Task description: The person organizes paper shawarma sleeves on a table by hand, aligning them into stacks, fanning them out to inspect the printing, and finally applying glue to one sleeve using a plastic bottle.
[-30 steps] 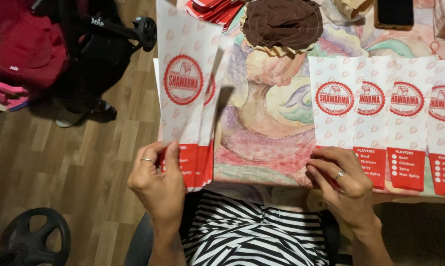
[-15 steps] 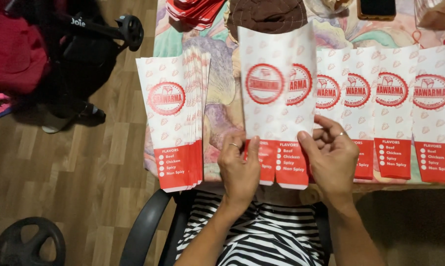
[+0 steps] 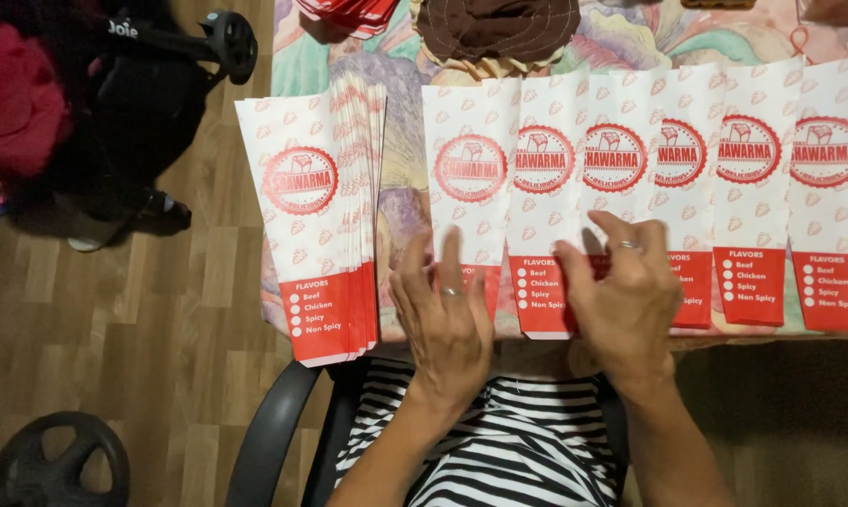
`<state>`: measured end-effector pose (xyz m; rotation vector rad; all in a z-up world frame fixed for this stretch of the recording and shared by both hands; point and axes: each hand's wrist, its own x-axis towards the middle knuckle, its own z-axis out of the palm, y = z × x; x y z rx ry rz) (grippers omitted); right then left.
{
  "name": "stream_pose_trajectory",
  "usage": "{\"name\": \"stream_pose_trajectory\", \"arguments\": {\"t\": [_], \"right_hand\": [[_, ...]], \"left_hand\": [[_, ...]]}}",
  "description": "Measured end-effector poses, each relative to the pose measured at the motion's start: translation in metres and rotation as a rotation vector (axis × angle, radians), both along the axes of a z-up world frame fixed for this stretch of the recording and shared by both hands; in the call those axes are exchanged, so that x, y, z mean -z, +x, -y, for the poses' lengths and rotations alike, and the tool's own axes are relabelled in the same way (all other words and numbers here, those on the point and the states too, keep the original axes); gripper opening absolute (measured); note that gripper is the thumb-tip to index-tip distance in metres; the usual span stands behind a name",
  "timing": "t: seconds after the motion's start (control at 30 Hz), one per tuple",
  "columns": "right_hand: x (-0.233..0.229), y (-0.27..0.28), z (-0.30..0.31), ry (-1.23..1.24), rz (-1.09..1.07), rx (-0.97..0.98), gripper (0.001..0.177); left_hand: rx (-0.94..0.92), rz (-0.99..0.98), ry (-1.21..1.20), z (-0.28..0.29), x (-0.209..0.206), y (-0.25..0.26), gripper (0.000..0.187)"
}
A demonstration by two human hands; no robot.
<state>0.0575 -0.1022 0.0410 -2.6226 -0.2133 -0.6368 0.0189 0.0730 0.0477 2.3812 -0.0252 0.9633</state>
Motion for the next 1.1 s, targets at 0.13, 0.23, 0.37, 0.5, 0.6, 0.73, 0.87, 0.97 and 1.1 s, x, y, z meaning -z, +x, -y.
{"name": "stream_pose_trajectory", "arguments": {"t": [0.13, 0.23, 0.37, 0.5, 0.6, 0.73, 0.87, 0.97, 1.1], "right_hand": [[-0.021, -0.014, 0.019, 0.118, 0.068, -0.091, 0.009], [-0.027, -0.030, 0.030, 0.203, 0.075, -0.255, 0.010], [-0.012, -0.044, 0.033, 0.159, 0.065, -0.575, 0.018], [0.006, -0.049, 0.036, 0.082, 0.073, -0.738, 0.028], [-0.002, -0.048, 0.033, 0.106, 0.052, -0.754, 0.026], [0.001, -0.047, 0.035, 0.126, 0.038, -0.775, 0.026], [-0.002, -0.047, 0.030, 0.158, 0.018, -0.716, 0.017], [-0.004, -0.050, 0.022, 0.203, -0.021, -0.580, 0.010], [-0.012, -0.052, 0.015, 0.283, -0.169, -0.380, 0.004]], "left_hand": [[0.362, 0.072, -0.011, -0.002, 0.013, -0.021, 0.024], [0.654, 0.066, -0.141, -0.001, 0.008, -0.026, 0.014], [0.697, 0.063, -0.084, 0.001, 0.016, -0.028, 0.009], [0.693, 0.049, -0.078, 0.002, 0.021, -0.029, 0.007], [0.696, 0.059, -0.071, 0.004, 0.022, -0.029, 0.006], [0.700, 0.047, -0.057, 0.002, 0.022, -0.029, 0.006], [0.637, -0.043, -0.107, 0.006, 0.024, -0.030, 0.009], [0.542, -0.072, -0.144, 0.016, 0.021, -0.030, 0.007], [0.456, -0.145, -0.283, 0.022, 0.017, -0.029, 0.005]]}}
